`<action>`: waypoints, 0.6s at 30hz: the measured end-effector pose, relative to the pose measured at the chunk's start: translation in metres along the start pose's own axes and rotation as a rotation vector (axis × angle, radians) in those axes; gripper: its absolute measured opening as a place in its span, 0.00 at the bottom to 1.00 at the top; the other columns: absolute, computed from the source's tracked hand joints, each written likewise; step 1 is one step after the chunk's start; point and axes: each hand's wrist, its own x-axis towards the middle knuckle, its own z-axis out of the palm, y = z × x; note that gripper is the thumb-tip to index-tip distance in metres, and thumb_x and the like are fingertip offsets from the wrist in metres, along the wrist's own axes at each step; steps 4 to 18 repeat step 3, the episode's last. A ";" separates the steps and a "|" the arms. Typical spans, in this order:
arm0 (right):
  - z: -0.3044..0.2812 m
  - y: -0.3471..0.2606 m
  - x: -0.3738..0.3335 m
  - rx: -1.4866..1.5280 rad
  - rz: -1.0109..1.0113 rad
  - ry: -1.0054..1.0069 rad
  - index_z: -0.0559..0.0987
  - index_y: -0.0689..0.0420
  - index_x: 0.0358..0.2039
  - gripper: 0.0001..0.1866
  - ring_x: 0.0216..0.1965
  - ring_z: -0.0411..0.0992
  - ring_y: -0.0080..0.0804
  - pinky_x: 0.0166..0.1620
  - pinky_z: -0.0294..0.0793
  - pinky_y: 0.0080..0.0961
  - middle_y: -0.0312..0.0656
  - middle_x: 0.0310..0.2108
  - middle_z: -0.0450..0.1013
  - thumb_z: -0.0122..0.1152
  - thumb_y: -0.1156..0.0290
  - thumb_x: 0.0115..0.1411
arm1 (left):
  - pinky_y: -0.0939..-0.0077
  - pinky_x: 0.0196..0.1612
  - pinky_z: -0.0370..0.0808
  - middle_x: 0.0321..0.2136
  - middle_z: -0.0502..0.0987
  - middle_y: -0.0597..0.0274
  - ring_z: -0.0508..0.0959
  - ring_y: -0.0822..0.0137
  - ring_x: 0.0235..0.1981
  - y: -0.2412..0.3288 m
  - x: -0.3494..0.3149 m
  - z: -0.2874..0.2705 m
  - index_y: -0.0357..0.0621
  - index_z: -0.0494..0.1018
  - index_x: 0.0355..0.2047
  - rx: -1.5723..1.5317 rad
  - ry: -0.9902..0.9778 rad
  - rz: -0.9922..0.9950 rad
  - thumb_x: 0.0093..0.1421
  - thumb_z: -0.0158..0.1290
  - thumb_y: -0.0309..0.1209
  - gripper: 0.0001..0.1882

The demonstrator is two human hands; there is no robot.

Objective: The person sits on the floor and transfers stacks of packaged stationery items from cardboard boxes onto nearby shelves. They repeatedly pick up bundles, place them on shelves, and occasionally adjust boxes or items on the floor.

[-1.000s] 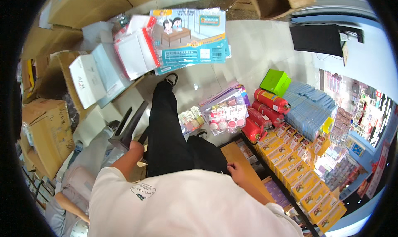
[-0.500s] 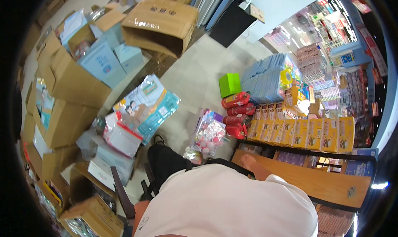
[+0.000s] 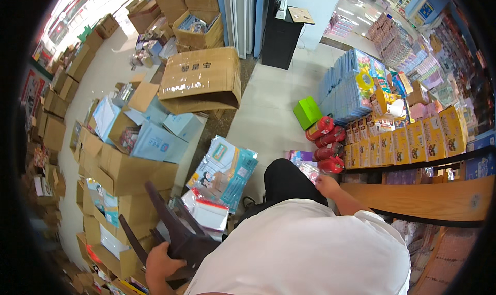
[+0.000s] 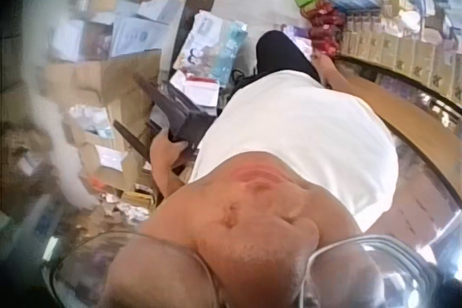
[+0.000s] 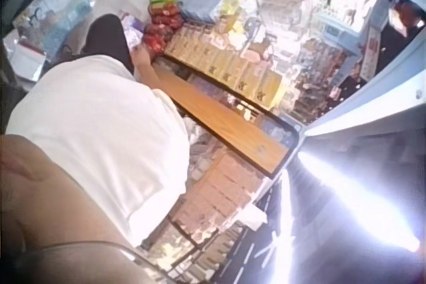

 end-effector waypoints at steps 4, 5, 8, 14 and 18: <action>0.005 -0.082 0.038 0.290 -0.142 0.062 0.81 0.59 0.43 0.15 0.39 0.79 0.39 0.45 0.77 0.31 0.46 0.37 0.80 0.65 0.65 0.58 | 0.55 0.44 0.75 0.32 0.80 0.42 0.80 0.44 0.38 0.057 0.021 -0.022 0.38 0.78 0.36 -0.011 0.303 0.151 0.40 0.67 0.41 0.25; 0.005 -0.082 0.038 0.290 -0.142 0.062 0.81 0.59 0.43 0.15 0.39 0.79 0.39 0.45 0.77 0.31 0.46 0.37 0.80 0.65 0.65 0.58 | 0.55 0.44 0.75 0.32 0.80 0.42 0.80 0.44 0.38 0.057 0.021 -0.022 0.38 0.78 0.36 -0.011 0.303 0.151 0.40 0.67 0.41 0.25; 0.005 -0.082 0.038 0.290 -0.142 0.062 0.81 0.59 0.43 0.15 0.39 0.79 0.39 0.45 0.77 0.31 0.46 0.37 0.80 0.65 0.65 0.58 | 0.55 0.44 0.75 0.32 0.80 0.42 0.80 0.44 0.38 0.057 0.021 -0.022 0.38 0.78 0.36 -0.011 0.303 0.151 0.40 0.67 0.41 0.25; 0.005 -0.082 0.038 0.290 -0.142 0.062 0.81 0.59 0.43 0.15 0.39 0.79 0.39 0.45 0.77 0.31 0.46 0.37 0.80 0.65 0.65 0.58 | 0.55 0.44 0.75 0.32 0.80 0.42 0.80 0.44 0.38 0.057 0.021 -0.022 0.38 0.78 0.36 -0.011 0.303 0.151 0.40 0.67 0.41 0.25; 0.005 -0.082 0.038 0.290 -0.142 0.062 0.81 0.59 0.43 0.15 0.39 0.79 0.39 0.45 0.77 0.31 0.46 0.37 0.80 0.65 0.65 0.58 | 0.55 0.44 0.75 0.32 0.80 0.42 0.80 0.44 0.38 0.057 0.021 -0.022 0.38 0.78 0.36 -0.011 0.303 0.151 0.40 0.67 0.41 0.25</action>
